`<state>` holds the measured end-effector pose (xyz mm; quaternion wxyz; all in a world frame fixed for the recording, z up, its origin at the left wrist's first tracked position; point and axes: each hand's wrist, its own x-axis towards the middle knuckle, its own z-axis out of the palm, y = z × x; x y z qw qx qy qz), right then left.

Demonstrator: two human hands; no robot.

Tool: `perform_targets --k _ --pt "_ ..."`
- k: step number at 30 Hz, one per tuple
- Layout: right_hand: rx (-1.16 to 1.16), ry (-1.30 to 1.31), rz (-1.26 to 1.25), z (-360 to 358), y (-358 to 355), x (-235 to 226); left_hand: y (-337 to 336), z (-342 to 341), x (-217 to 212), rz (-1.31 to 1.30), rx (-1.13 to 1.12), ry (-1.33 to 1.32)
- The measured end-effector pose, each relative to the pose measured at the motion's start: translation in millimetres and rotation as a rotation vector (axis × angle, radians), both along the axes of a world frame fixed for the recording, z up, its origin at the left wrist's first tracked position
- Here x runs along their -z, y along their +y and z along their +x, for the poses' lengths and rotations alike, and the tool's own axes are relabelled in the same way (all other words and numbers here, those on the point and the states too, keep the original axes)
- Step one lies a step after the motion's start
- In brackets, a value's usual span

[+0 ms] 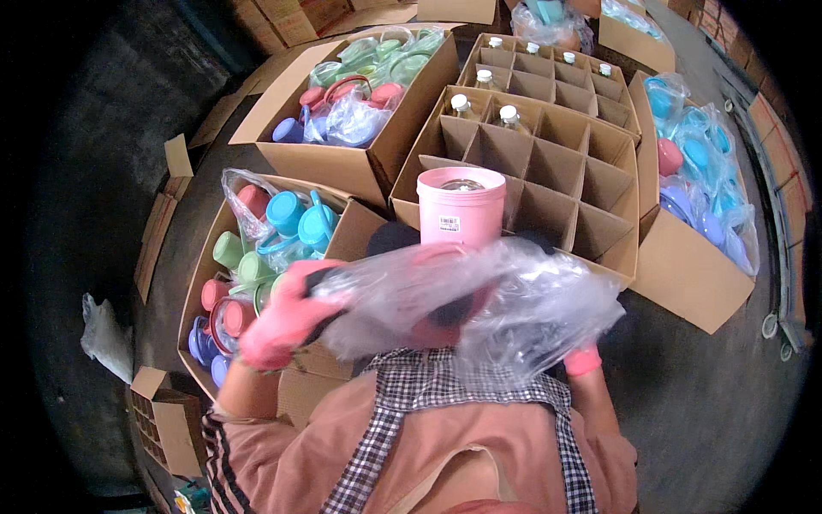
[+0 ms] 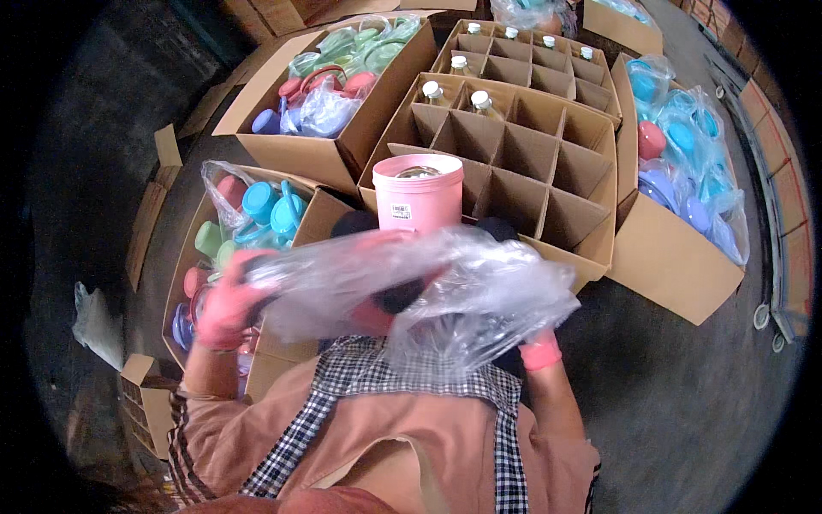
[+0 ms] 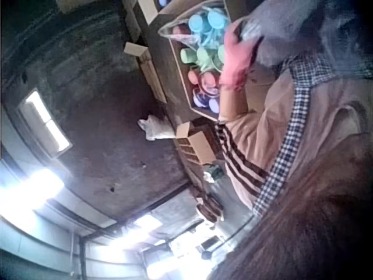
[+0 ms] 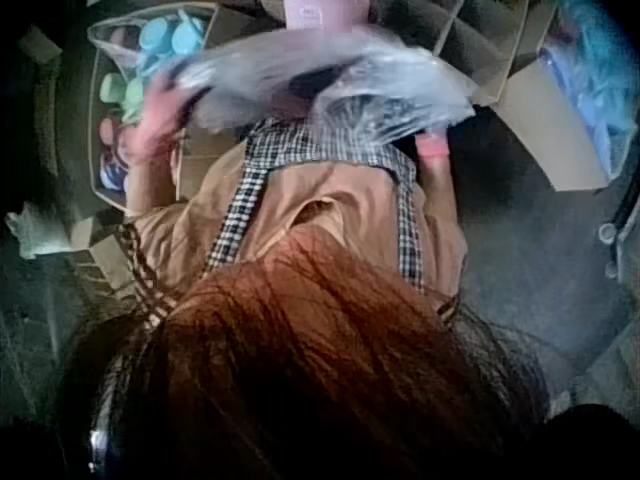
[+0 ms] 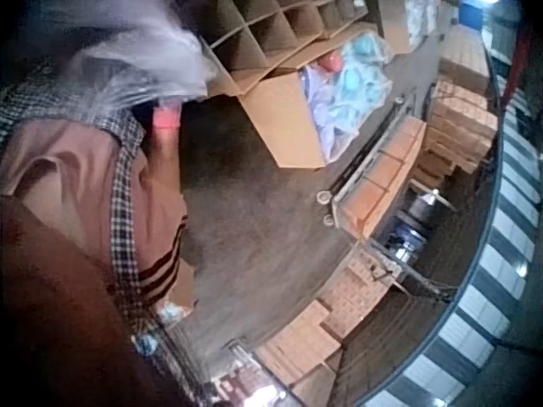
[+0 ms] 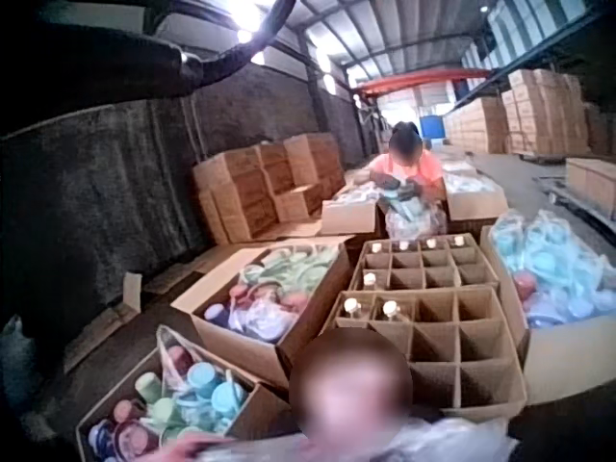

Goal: The person assembles plastic pitchers by removing them from plastic bags, inserting metal strainers, and securing lids. They handle pink and blue pitchers, placing the finished units into cardboard boxes. The process is repeated for multiple units.

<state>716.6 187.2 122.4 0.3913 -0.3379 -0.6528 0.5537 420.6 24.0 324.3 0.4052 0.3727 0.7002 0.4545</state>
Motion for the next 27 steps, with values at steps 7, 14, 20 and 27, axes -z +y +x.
perform_targets --k 7,14,20,27 --pt "-0.372 0.151 -0.133 -60 0 10 -42 -52 -48 0.624 -0.088 0.417" --pt "-0.534 0.195 -0.216 -80 -1 14 -47 -55 -129 0.99 0.117 0.439" --pt "-0.632 0.218 -0.272 -93 0 17 -36 -61 -130 1.129 0.127 0.204" --pt "-0.798 0.264 -0.332 -115 -11 13 -45 -70 -137 1.003 -0.04 0.398"
